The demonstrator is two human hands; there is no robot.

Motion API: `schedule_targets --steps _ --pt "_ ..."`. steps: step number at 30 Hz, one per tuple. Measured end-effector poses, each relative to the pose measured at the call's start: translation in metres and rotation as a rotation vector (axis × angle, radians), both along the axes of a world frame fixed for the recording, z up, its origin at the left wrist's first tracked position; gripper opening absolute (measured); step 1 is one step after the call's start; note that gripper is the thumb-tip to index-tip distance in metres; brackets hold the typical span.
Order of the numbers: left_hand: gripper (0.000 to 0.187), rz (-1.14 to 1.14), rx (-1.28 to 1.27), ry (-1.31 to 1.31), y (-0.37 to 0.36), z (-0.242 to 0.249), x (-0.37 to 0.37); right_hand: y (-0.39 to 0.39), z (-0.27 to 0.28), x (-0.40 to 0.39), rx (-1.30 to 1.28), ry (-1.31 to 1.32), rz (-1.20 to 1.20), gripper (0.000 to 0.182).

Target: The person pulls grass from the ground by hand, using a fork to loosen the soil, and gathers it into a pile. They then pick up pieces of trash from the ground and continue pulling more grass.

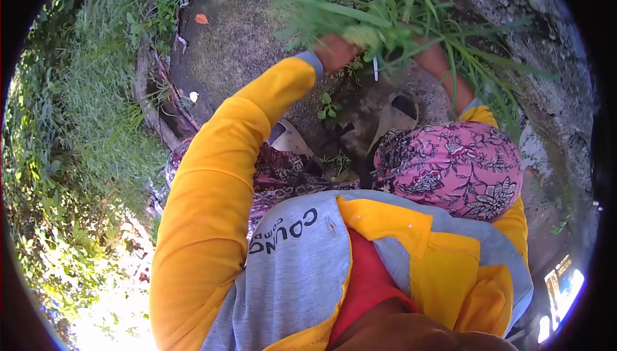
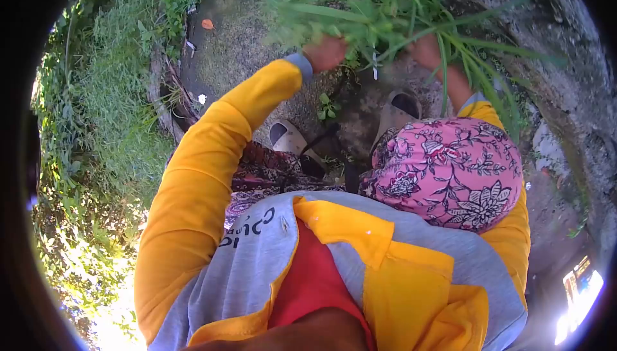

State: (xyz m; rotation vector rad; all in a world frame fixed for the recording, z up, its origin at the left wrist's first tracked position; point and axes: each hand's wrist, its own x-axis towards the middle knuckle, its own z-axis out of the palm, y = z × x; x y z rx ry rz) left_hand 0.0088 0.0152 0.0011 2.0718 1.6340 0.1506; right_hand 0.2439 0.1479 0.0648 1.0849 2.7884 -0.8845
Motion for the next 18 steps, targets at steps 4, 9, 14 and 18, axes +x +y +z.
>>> schedule_targets --steps 4,9,14,18 --pt "0.034 -0.204 -0.197 0.427 -0.011 0.016 -0.012 0.007 -0.015 -0.01 -0.111 0.161 -0.188 0.035" --pt "0.035 -0.076 0.007 0.322 -0.031 0.028 0.017 -0.002 -0.02 -0.018 -0.364 -0.027 -0.127 0.031" --pt "0.029 -0.123 0.087 0.33 -0.055 -0.034 0.033 -0.068 -0.026 -0.013 -0.696 0.159 -0.092 0.011" --pt "0.026 0.149 0.169 0.701 -0.058 -0.078 0.042 -0.108 -0.071 -0.006 -0.918 0.194 -0.206 0.011"
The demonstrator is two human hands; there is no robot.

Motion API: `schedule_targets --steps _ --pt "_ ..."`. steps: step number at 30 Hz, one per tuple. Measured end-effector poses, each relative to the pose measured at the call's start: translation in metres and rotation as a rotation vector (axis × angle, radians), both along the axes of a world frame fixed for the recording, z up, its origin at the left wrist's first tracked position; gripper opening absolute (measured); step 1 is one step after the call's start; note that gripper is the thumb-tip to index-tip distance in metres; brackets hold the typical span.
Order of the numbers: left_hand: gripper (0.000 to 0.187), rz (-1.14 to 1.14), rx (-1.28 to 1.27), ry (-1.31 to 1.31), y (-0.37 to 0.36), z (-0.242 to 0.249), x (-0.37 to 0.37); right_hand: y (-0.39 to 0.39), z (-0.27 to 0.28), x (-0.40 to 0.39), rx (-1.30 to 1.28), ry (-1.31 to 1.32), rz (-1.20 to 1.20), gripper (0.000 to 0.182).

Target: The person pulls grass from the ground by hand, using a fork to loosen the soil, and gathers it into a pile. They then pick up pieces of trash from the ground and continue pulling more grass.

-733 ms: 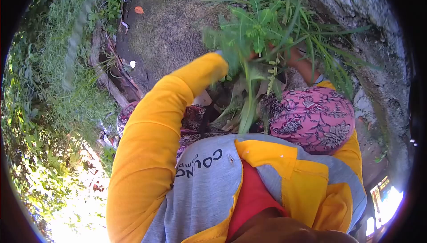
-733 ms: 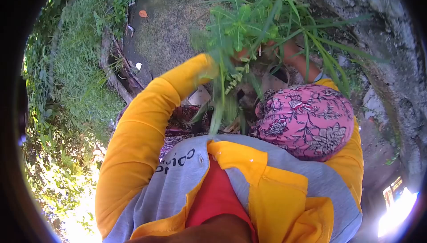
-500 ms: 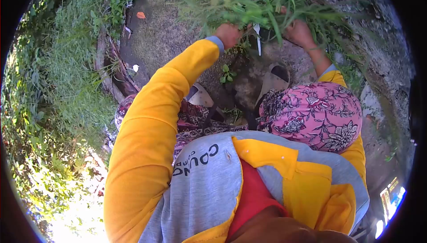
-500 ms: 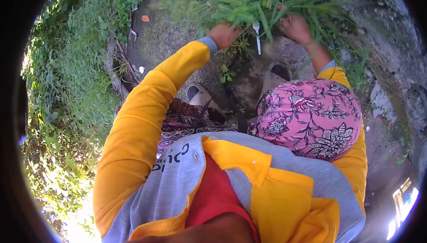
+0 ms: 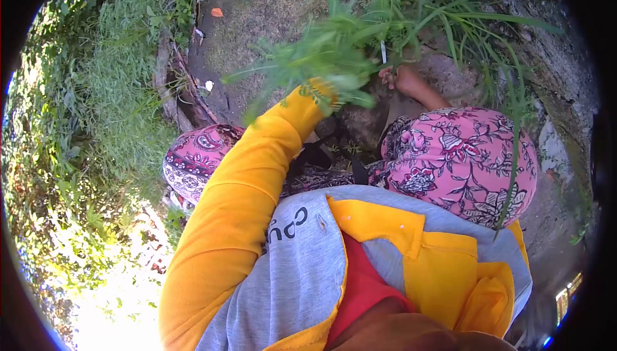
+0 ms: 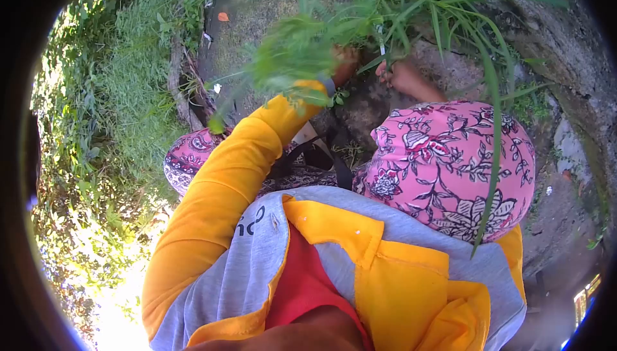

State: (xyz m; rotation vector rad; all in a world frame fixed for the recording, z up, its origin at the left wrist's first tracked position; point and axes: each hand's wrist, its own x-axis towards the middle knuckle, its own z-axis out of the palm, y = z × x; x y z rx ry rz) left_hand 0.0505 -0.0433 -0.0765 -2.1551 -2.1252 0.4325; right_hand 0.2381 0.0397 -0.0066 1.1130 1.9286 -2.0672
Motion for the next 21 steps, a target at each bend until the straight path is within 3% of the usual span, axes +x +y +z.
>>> schedule_targets --steps 2,7,13,16,19,21 --pt "0.025 0.18 -0.509 -0.333 0.019 0.083 0.008 -0.014 -0.012 0.001 -0.028 -0.01 -0.012 0.012" --pt "0.028 0.345 -0.664 -0.484 0.01 0.088 0.001 -0.035 -0.016 0.008 -0.183 0.128 -0.146 0.013" --pt "0.03 0.366 -0.69 -0.691 -0.023 0.091 0.029 -0.017 -0.016 -0.002 -0.29 -0.173 -0.052 0.022" --pt "0.033 0.352 -0.612 -0.796 -0.036 0.074 0.033 -0.032 0.001 0.0 0.877 0.086 0.167 0.03" --pt "0.032 0.203 -0.572 -0.76 -0.04 0.065 0.033 -0.034 -0.023 -0.002 0.888 0.32 0.386 0.038" --pt "0.029 0.173 -0.565 -0.743 -0.041 0.073 0.036 -0.034 -0.022 -0.007 0.751 0.345 0.434 0.03"
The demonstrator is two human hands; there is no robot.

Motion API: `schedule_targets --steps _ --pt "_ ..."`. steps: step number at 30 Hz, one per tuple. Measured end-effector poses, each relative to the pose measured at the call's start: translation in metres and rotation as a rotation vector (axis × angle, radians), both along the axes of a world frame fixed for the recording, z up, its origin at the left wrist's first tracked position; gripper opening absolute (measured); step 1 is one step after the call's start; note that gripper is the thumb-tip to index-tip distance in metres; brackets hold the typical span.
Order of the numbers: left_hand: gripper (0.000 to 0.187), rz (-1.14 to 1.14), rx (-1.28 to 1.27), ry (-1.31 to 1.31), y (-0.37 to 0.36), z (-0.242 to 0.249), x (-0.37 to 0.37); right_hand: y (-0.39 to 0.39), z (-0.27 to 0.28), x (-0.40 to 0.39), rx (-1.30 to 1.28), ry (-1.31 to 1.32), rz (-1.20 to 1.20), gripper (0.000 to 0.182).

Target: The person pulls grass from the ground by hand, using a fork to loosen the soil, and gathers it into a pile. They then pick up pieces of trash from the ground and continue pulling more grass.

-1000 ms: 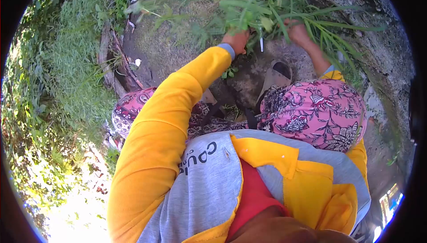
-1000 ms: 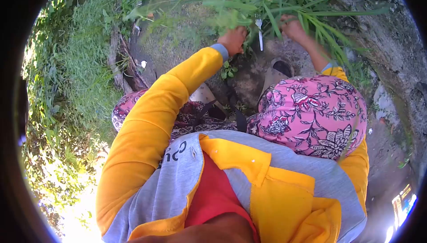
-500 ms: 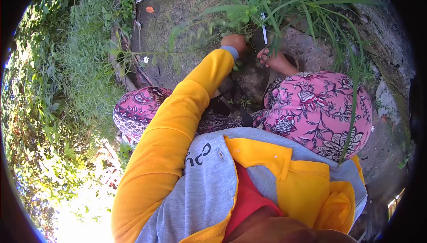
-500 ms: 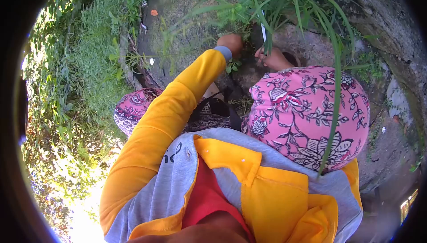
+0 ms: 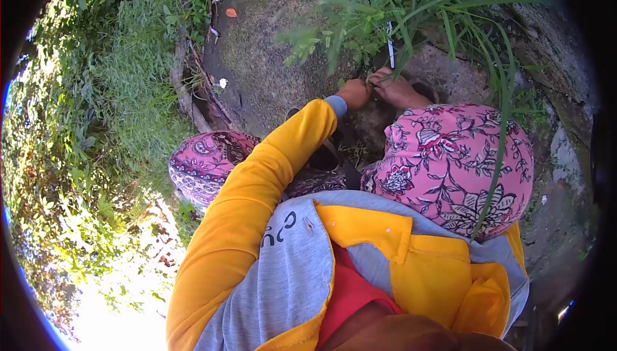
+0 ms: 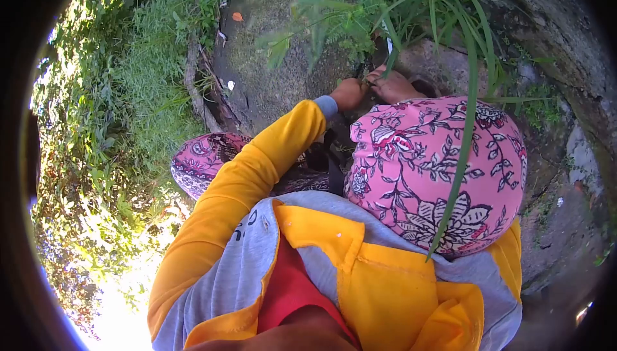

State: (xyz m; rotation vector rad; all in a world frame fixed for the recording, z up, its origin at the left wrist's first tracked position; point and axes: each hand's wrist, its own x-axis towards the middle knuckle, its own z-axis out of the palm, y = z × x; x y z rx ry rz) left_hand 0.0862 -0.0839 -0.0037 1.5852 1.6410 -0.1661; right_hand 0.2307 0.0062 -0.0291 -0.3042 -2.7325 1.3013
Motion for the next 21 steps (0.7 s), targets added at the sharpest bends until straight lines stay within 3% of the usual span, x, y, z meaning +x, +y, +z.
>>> schedule_targets --steps 5,8,11,14,15,18,19,21 --pt "0.022 0.19 -0.013 -0.057 0.003 0.028 0.001 0.003 -0.027 -0.015 -0.113 -0.027 0.12 0.02" --pt "0.023 0.234 0.027 -0.239 0.002 0.071 -0.001 -0.013 -0.028 -0.021 -0.704 -0.315 0.121 0.021" --pt "0.041 0.285 0.011 -0.239 -0.022 0.059 -0.021 -0.019 -0.012 -0.04 -0.316 -0.305 0.255 0.026" --pt "0.039 0.229 -0.074 0.146 -0.013 0.102 -0.019 -0.002 0.03 -0.057 -0.01 -0.072 0.303 0.033" --pt "0.035 0.156 -0.099 0.212 -0.015 0.099 -0.021 0.003 0.037 -0.057 0.069 -0.126 0.27 0.044" --pt "0.027 0.005 -0.106 0.297 -0.017 0.094 -0.022 0.014 0.017 -0.047 0.235 -0.077 0.135 0.055" --pt "0.025 -0.032 -0.1 0.316 -0.018 0.09 -0.022 0.023 0.007 -0.049 0.351 -0.152 0.222 0.053" --pt "0.02 -0.115 -0.095 0.355 -0.019 0.082 -0.022 0.034 -0.019 -0.056 0.467 -0.188 0.091 0.047"
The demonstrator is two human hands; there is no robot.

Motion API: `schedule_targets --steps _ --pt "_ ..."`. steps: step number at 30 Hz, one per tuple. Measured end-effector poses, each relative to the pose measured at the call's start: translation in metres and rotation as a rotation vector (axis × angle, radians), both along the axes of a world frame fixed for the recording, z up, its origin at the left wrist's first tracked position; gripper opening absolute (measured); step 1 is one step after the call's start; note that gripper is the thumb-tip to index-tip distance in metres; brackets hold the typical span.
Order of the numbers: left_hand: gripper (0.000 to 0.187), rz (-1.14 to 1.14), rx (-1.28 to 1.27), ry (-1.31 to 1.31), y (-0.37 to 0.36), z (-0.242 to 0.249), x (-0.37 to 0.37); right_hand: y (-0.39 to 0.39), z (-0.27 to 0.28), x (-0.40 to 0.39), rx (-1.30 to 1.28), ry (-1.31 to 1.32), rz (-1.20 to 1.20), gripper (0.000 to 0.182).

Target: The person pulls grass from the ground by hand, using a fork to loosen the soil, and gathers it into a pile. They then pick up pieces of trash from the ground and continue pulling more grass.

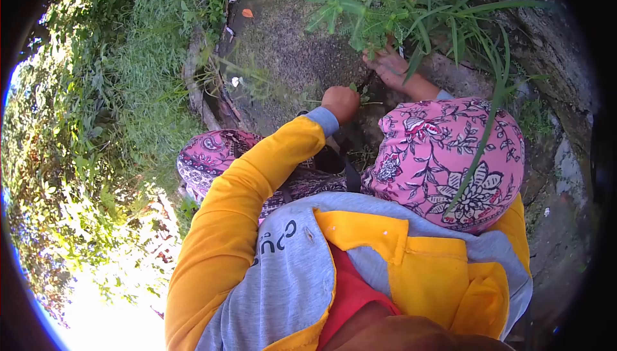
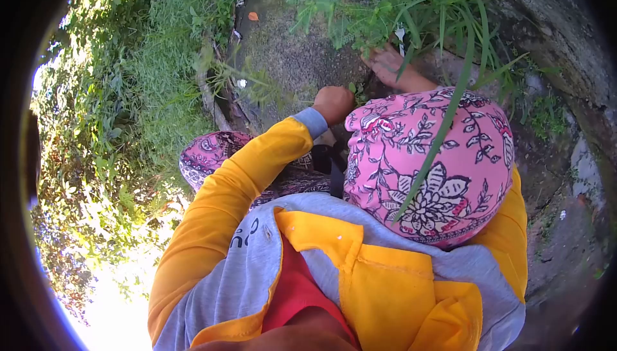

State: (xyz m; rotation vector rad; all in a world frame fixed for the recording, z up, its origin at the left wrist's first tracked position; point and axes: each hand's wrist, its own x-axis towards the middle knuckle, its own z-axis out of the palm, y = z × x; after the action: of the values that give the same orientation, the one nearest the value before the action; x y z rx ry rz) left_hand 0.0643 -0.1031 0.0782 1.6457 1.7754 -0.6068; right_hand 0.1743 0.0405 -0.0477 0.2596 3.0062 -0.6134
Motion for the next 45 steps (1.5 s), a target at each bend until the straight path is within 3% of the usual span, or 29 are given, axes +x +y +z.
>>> schedule_targets --steps 3,6,8,11,14,16,19,20,22,24,25,28,30,33,36,39,42,45 --pt "0.017 -0.028 0.047 -0.001 0.01 0.001 -0.001 0.016 -0.029 -0.023 0.091 0.205 -0.328 0.026" --pt "0.016 0.014 0.18 -0.019 0.023 0.002 -0.004 0.027 -0.026 -0.02 0.305 0.11 -0.289 0.021" --pt "0.016 0.032 0.147 -0.029 0.036 0.003 -0.005 0.03 -0.031 -0.022 0.157 -0.039 -0.248 0.019" --pt "0.015 0.066 0.162 -0.048 0.055 0.001 -0.003 0.034 -0.041 -0.011 0.122 0.185 -0.289 0.017" --pt "0.015 0.029 0.32 -0.096 0.069 -0.011 0.002 0.032 -0.063 -0.004 -0.297 0.296 -0.343 0.019" --pt "0.015 -0.024 0.462 -0.15 0.078 -0.021 0.007 0.012 -0.03 0.006 -0.224 0.414 -0.336 0.02" --pt "0.018 -0.129 0.59 -0.121 0.094 -0.035 0.014 -0.009 -0.038 0.033 -0.192 0.168 -0.411 0.023" --pt "0.02 -0.161 0.424 -0.125 0.11 -0.017 0.016 -0.008 -0.038 0.042 -0.137 0.157 -0.403 0.022" --pt "0.021 -0.19 0.442 -0.143 0.121 -0.038 0.014 -0.009 -0.015 0.058 -0.121 0.046 -0.425 0.023" --pt "0.024 -0.225 0.355 -0.079 0.131 -0.065 0.007 -0.002 0.044 0.068 -0.194 -0.157 -0.496 0.025" --pt "0.024 -0.188 0.384 -0.05 0.133 -0.089 0.0 -0.004 0.049 0.071 -0.211 -0.111 -0.529 0.025" --pt "0.023 -0.21 0.289 0.152 0.149 -0.084 -0.006 0.0 0.058 0.074 -0.225 -0.046 -0.605 0.026" --pt "0.023 -0.08 0.313 0.029 0.152 -0.119 -0.024 0.002 0.066 0.072 -0.197 -0.105 -0.638 0.027" --pt "0.023 -0.079 0.257 -0.044 0.156 -0.119 -0.027 0.002 0.057 0.067 -0.236 0.03 -0.677 0.027" --pt "0.023 -0.101 0.228 -0.081 0.145 -0.114 -0.022 0.0 0.026 0.065 -0.695 -0.012 -1.016 0.03" --pt "0.023 -0.112 0.182 -0.114 0.139 -0.105 -0.019 -0.001 -0.032 0.066 -1.718 0.145 -1.173 0.034" --pt "0.023 -0.077 0.156 -0.151 0.135 -0.1 -0.019 0.003 -0.02 0.05 -2.146 0.302 -1.114 0.035" --pt "0.026 0.102 0.264 -0.284 0.126 -0.12 -0.021 0.004 -0.009 0.016 -2.211 0.322 -1.264 0.036"
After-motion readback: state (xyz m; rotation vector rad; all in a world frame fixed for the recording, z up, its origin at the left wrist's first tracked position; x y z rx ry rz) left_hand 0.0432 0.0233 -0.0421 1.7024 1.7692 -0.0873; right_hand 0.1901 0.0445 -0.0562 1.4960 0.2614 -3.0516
